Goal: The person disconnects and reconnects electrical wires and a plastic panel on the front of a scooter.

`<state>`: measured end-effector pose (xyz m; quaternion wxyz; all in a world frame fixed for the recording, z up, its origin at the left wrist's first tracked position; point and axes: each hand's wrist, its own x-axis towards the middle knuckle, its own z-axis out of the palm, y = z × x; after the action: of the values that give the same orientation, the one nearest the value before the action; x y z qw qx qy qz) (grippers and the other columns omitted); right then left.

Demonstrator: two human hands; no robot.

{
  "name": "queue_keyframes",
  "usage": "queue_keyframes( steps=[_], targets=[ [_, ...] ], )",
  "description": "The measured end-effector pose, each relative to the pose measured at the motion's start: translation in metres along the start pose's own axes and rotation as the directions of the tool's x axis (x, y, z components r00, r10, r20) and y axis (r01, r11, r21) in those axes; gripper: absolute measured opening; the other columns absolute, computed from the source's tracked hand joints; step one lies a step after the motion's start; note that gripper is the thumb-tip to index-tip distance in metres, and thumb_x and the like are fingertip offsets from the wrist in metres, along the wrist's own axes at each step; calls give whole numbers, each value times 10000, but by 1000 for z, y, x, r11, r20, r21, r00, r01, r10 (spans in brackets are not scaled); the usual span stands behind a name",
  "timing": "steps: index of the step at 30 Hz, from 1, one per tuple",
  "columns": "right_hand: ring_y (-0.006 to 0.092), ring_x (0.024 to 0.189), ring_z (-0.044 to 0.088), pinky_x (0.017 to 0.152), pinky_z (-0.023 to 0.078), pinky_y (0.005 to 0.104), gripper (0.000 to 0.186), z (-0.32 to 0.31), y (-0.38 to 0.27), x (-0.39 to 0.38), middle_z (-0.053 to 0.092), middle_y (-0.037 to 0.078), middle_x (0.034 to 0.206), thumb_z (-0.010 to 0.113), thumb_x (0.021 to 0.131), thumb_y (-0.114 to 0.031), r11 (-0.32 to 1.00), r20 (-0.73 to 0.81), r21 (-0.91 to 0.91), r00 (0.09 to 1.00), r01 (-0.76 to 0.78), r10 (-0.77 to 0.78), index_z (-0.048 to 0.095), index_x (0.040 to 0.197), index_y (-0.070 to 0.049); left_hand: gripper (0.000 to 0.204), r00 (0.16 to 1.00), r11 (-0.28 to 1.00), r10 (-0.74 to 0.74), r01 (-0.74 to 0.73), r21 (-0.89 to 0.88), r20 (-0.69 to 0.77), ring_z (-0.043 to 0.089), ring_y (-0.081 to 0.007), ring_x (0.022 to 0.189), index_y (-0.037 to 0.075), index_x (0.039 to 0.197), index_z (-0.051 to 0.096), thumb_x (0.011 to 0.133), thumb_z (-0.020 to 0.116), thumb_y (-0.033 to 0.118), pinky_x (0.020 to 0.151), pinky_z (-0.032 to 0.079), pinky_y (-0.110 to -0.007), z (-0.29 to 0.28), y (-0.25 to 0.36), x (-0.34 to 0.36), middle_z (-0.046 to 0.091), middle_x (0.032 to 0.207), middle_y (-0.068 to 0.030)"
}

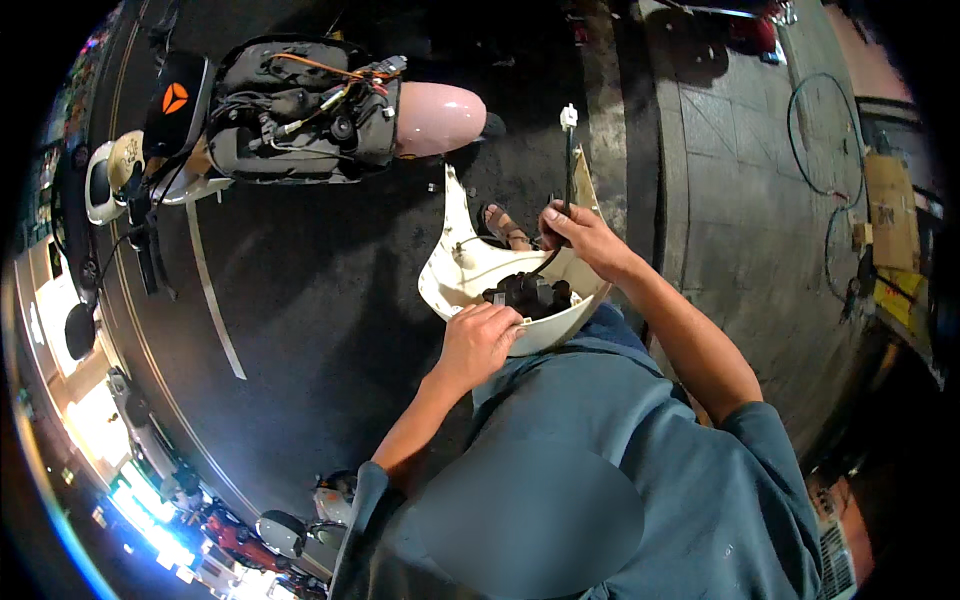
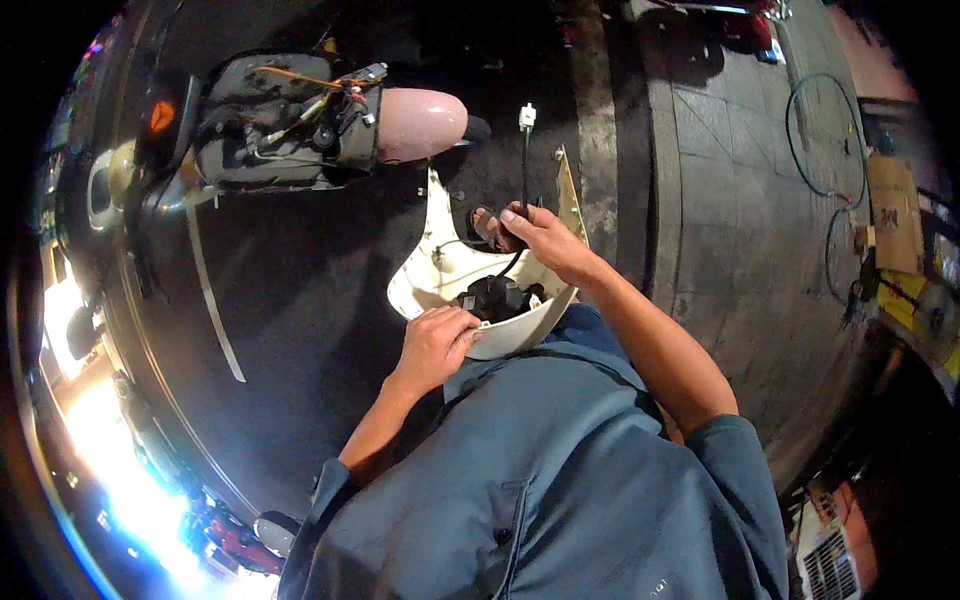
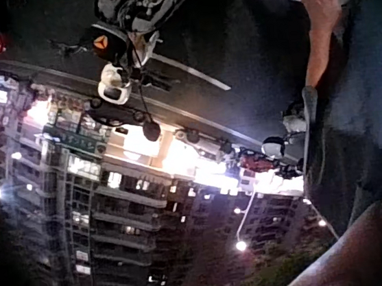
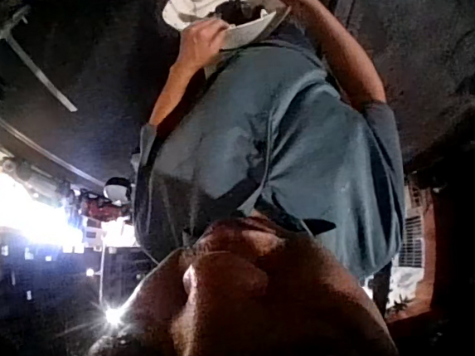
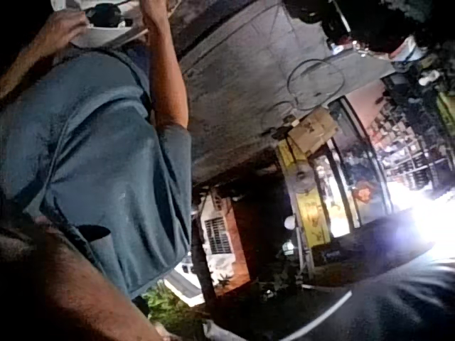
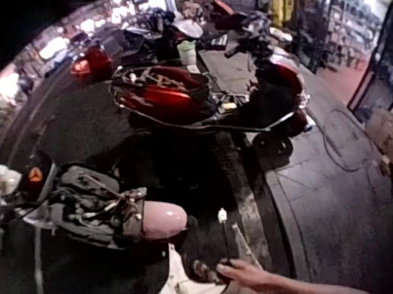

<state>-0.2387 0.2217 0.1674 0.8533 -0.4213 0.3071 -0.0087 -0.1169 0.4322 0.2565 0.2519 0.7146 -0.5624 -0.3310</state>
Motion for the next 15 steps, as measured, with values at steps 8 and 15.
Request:
queue_keyframes(
  steps=[8,15],
  targets=[
    [104,727,553,686,474,278,256,48,-48,78,616,18,823,503,1042,-235,945,29,-327,999,-4,15,600,986,-4,144,990,991,-93,83,-107,-101,644,-320,759,34,850,628,833,687,165,665,482,-416,-62,-40,17,661,801,-123],
    [109,646,533,602,456,298,311,97,-75,167,569,28,724,527,1029,-308,876,-76,-476,988,82,-134,571,1027,0,161,966,979,-177,153,-138,-186,648,-322,719,58,847,624,859,685,207,646,490,-423,-92,-100,49,657,756,-114]
  ],
)
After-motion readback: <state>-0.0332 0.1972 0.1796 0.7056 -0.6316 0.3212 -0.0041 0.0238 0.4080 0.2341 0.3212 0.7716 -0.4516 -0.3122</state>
